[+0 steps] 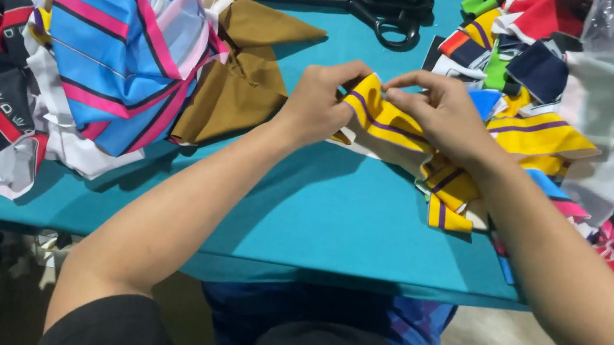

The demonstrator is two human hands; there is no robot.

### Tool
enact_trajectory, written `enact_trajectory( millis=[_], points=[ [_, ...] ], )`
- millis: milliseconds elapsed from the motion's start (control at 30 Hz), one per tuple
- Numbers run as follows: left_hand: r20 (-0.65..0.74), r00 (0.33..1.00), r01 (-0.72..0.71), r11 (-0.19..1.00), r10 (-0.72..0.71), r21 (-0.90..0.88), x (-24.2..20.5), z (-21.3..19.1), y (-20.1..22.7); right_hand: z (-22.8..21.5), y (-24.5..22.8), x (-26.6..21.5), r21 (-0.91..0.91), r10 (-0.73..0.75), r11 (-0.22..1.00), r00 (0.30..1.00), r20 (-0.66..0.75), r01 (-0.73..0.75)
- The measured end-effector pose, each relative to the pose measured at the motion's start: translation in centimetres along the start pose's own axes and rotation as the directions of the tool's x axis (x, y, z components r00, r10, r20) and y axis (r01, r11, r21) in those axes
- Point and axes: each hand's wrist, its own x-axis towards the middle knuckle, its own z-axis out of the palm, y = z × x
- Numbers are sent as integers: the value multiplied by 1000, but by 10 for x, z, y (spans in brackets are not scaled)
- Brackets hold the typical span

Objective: Folding and organizing small fabric strips on a work table in a sewing factory.

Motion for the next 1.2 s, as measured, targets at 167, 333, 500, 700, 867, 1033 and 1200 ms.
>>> enact_trajectory(
  millis=[167,333,500,700,867,1033,1200],
  points=[
    [39,999,17,1000,-16,-21,0,-4,11,-2,-5,-3,-101,4,995,1000,30,-1],
    [63,998,15,1000,-16,14,-1,-5,17,-9,5,1,-187,0,982,996,94,18],
    [71,997,-25,999,22,37,-1,-4,18,-10,10,3,-240,0,970,993,118,29],
    [93,995,-49,998,45,41,-4,-3,18,-13,32,7,-315,-14,948,996,89,41],
    [114,992,-62,997,58,37,-4,-6,22,-14,40,10,-399,-37,914,993,111,78],
    [118,991,-63,997,58,46,-5,-7,25,-13,36,8,-442,-52,890,989,136,108],
    [119,991,-75,996,69,53,-5,-9,29,-12,36,9,-476,-61,871,988,144,123]
  ],
)
